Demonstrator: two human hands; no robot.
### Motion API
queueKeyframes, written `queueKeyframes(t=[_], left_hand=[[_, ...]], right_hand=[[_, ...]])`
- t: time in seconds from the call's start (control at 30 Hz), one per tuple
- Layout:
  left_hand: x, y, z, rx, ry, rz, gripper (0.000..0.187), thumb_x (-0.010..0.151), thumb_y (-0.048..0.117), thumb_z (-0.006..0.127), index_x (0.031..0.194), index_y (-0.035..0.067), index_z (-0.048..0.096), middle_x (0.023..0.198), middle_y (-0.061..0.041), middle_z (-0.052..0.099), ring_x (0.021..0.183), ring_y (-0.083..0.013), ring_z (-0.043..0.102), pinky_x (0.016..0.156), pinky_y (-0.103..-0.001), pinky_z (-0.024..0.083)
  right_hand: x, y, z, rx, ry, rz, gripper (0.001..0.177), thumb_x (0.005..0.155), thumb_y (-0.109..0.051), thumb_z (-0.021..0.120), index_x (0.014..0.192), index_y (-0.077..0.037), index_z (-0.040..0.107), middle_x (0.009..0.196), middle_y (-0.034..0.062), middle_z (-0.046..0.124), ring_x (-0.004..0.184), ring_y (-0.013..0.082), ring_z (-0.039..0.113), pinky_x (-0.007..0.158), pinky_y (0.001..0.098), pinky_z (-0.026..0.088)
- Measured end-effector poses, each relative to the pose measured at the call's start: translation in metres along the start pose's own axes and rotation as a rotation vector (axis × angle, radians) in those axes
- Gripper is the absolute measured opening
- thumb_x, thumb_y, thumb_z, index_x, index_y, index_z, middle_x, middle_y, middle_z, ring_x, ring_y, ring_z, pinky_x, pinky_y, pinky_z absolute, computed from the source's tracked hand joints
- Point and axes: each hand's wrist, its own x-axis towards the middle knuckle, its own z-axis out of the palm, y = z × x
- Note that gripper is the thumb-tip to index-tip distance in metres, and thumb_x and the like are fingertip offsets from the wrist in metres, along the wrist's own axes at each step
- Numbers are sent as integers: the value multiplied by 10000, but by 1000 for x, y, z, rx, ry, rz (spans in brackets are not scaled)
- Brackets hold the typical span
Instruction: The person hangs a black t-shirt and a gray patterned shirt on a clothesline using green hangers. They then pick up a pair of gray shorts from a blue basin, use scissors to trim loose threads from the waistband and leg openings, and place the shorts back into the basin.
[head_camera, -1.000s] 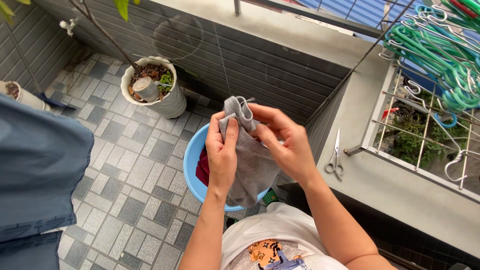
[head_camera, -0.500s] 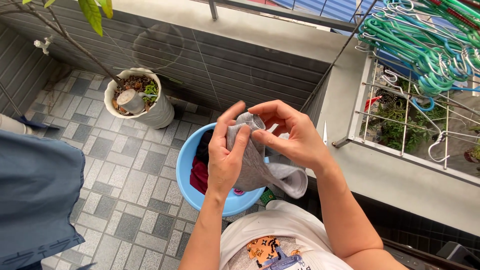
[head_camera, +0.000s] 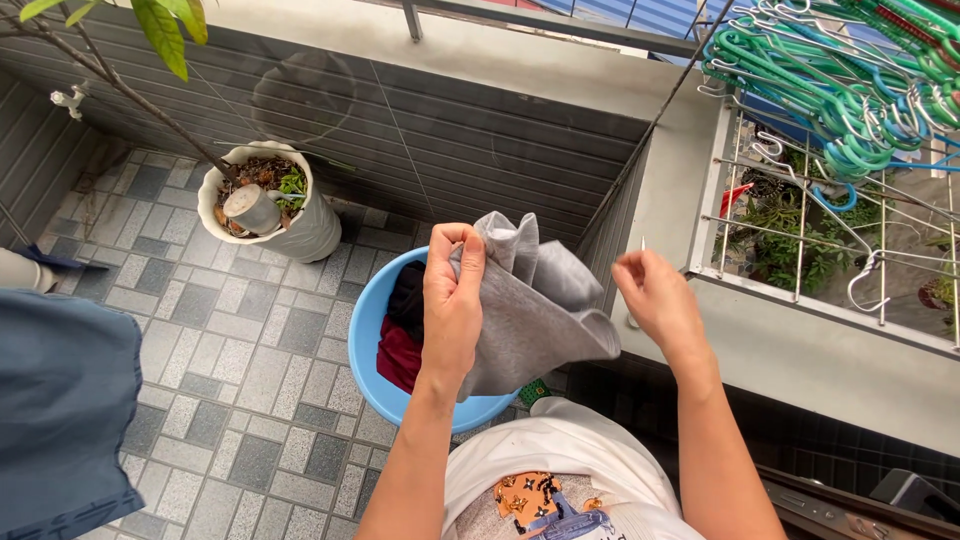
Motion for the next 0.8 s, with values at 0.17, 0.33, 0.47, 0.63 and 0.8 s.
queueKeyframes(t=[0.17, 0.33, 0.47, 0.63, 0.8], left_hand=[[0, -26, 5, -280, -61, -225, 116, 1264, 272, 610, 1184, 188, 607, 1018, 104, 541, 1018, -23, 481, 997, -224, 450], [-4, -24, 17, -410, -98, -264, 127, 1262, 287, 611, 1198, 184, 576, 1051, 83, 540, 1037, -25, 515, 1016, -234, 495], [-3, -23, 19, -441, -108, -241, 132, 1268, 292, 600, 1206, 185, 554, 1078, 82, 551, 1058, -17, 530, 1032, -235, 509], [-6, -30, 15, -476, -107, -235, 127, 1267, 289, 598, 1202, 196, 541, 1088, 81, 548, 1066, -14, 533, 1044, -238, 517], [-7, -35, 12, -510, -104, -219, 123, 1265, 282, 599, 1202, 194, 541, 1083, 77, 551, 1063, -14, 547, 1046, -243, 529]], right_hand=[[-12, 97, 26, -540, 55, 156, 371, 1133, -417, 767, 1402, -178, 675, 1351, 93, 727, 1353, 371, 751, 1045, 629, 648], [-22, 111, 34, -465, 134, 127, 348, 1109, -306, 809, 1374, -161, 635, 1300, 116, 682, 1321, 402, 727, 1042, 628, 651], [-13, 125, 39, -461, 108, 173, 489, 984, -321, 869, 1384, -215, 610, 1372, 85, 657, 1357, 414, 729, 1072, 649, 647], [5, 157, 47, -559, 105, 220, 481, 960, -349, 851, 1368, -223, 630, 1380, 84, 684, 1202, 476, 820, 1050, 668, 653], [10, 166, 40, -593, 97, 200, 411, 982, -406, 802, 1333, -234, 675, 1394, 96, 701, 1132, 521, 841, 1037, 668, 654]])
